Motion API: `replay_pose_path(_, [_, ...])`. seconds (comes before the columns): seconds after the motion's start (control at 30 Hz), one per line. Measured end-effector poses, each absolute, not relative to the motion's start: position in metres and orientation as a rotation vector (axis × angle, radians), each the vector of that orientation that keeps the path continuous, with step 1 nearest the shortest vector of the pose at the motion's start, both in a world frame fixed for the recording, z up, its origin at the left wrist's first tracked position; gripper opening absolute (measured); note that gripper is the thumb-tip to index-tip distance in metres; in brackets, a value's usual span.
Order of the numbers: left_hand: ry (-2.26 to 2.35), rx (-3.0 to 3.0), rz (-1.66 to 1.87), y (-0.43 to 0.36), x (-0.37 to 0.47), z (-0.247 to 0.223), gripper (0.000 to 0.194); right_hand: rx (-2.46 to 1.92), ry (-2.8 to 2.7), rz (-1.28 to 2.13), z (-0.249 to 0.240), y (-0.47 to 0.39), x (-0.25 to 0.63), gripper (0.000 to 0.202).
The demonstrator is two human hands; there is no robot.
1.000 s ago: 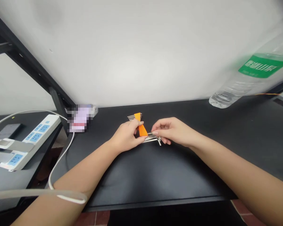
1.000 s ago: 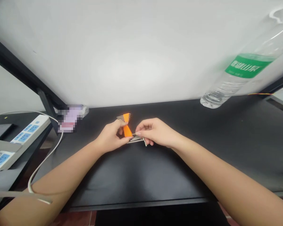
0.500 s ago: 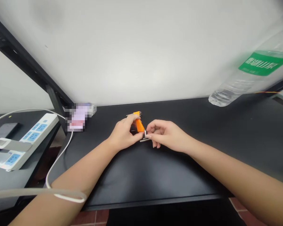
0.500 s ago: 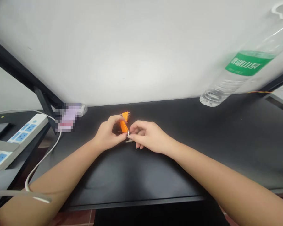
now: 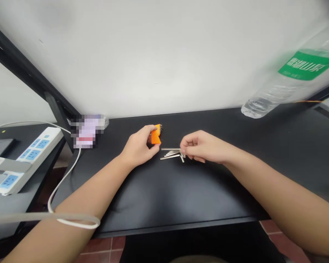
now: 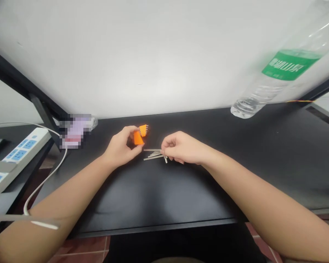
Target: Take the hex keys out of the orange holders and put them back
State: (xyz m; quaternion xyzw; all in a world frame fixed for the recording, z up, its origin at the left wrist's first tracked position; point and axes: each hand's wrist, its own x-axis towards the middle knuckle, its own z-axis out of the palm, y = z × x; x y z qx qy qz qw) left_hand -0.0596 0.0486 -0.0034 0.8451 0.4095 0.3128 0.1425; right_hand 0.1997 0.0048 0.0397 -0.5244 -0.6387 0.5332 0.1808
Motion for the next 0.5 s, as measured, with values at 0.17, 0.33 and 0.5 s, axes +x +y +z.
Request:
replay_pose_path(0.17, [1.181, 2.382, 0.911, 0.0479, -0.0586, -0.004, 0.051, -1.518, -2.075, 1.431, 0.042, 0.0007, 0.1977, 0.011])
replay_pose_path(0.33, [1.178, 2.364, 0.904, 0.047, -0.058, -0.0036, 0.05, -1.551, -2.286, 1.105, 0.0408, -0.0031, 0.1937, 0.021])
replay_pose_path(0.5, [1.172, 2.355, 0.895, 0.0467, -0.0575, -0.0037, 0.05, -1.486, -2.437, 0.746, 0.0364, -0.0032, 0.194, 0.013])
